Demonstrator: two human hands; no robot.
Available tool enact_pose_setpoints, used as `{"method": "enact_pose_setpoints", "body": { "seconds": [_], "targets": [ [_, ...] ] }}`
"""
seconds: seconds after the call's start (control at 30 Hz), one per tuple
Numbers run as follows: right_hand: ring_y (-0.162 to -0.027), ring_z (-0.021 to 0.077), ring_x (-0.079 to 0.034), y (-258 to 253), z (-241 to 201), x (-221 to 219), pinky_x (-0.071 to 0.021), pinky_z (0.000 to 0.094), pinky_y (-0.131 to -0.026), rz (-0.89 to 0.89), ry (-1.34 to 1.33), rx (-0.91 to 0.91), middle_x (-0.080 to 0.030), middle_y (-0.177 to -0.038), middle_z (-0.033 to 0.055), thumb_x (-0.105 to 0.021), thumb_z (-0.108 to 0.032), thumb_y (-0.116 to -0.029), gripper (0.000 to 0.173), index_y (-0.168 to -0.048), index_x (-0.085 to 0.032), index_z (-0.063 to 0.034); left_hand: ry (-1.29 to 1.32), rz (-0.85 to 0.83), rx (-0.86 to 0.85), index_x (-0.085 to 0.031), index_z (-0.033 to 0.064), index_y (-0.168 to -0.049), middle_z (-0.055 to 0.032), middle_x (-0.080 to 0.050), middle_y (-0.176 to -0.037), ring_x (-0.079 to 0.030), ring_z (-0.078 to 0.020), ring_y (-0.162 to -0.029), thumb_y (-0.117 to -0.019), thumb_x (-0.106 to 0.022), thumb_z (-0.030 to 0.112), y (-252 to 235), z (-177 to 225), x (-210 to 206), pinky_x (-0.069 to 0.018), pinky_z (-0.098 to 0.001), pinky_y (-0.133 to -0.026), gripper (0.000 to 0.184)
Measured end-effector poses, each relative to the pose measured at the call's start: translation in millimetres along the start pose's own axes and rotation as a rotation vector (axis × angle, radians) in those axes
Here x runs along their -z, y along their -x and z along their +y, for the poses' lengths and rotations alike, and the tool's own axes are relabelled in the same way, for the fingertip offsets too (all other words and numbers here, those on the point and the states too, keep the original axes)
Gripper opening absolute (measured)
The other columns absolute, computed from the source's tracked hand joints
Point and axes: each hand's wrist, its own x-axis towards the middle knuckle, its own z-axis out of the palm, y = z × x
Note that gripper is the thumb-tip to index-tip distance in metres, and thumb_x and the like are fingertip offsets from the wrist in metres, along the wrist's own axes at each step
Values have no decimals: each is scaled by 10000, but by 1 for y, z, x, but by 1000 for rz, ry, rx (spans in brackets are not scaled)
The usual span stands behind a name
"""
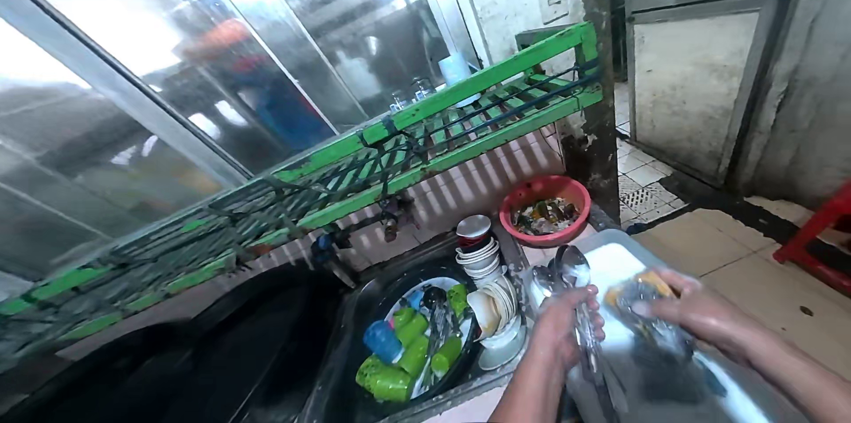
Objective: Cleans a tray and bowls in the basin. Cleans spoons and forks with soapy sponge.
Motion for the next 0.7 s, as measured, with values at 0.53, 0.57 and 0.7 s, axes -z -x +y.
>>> {"method": "enact_pose_setpoints", "body": {
  "seconds": [0.53, 0.57, 0.7],
  "targets": [
    [-1178, 375, -624, -18, -25, -12, -475, 601, -1005, 175, 152, 65, -649, -1271, 225, -784, -136, -880, 527, -1375, -610, -99, -329, 161, -13, -562, -2, -925, -8, -504, -571, -488, -69, -442, -1007, -605, 53, 14, -23, -29, -429, -206, -433, 108],
    [-1159, 407, -625, -24, -26, -4, -470, 633, -988, 245, 129, 53, -652, -1252, 247, -779, -130, -889, 511, -1370, -612, -94, -298, 165, 4, -564, 1, -962, -6, -501, -581, -488, -69, -442, -1010, -618, 78, 13, -25, -28, -435, -205, -429, 106],
    [-913, 296, -685, -18, -42, 18, -580, 479, -792, 188, -195, -1, -664, -1109, 203, -728, -30, -922, 518, -1397, -529, -92, -134, 89, -7, -629, -13, -1080, -29, -565, -667, -536, -94, -488, -1047, -579, 144, 7, -28, -18, -483, -230, -457, 168]
  ]
}}
